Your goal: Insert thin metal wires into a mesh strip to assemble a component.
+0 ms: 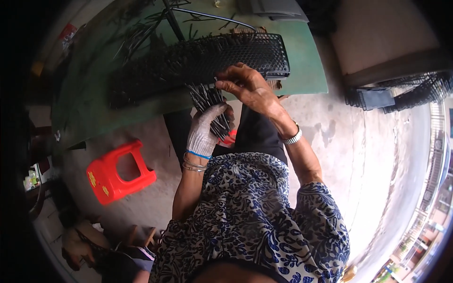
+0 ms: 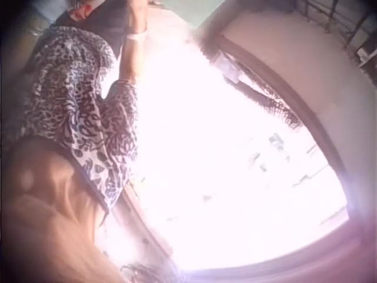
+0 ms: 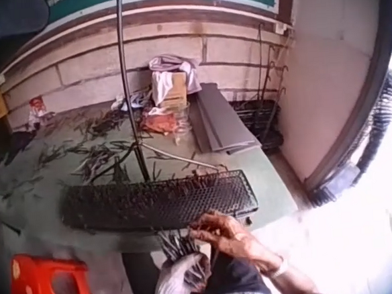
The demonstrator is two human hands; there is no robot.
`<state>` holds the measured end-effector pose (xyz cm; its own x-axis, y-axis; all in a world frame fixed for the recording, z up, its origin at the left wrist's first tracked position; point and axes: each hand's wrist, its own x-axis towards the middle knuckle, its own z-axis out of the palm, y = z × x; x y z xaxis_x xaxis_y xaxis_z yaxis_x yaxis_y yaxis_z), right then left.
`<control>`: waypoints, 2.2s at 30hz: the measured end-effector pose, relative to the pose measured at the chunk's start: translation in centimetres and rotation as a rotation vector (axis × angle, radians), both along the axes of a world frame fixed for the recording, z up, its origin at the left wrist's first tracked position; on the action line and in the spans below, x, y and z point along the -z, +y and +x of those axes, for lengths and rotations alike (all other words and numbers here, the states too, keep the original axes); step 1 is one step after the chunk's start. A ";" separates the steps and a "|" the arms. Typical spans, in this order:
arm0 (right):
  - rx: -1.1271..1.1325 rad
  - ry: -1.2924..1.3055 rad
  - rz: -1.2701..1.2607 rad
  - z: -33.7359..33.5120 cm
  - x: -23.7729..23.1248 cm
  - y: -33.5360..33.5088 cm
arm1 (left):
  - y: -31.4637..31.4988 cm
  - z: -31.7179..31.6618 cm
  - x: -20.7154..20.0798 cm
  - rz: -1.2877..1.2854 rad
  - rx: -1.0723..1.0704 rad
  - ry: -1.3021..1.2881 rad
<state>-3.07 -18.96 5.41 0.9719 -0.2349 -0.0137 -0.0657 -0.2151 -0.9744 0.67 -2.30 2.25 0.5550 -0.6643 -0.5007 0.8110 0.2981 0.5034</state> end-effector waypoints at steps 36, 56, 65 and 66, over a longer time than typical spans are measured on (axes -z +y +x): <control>0.300 -0.394 -1.036 11.6 3.4 3.6 | 3.0 2.7 2.3 0.032 -0.208 0.042; -0.295 -0.060 -0.710 8.6 1.3 8.4 | 7.9 5.4 7.6 -0.095 -0.172 0.060; -0.051 -0.805 -0.918 7.3 -1.7 12.3 | 8.6 3.5 14.7 -0.112 -0.082 0.296; -0.087 -0.891 -0.977 7.2 -1.5 12.7 | 7.2 2.5 12.7 0.182 0.272 -0.153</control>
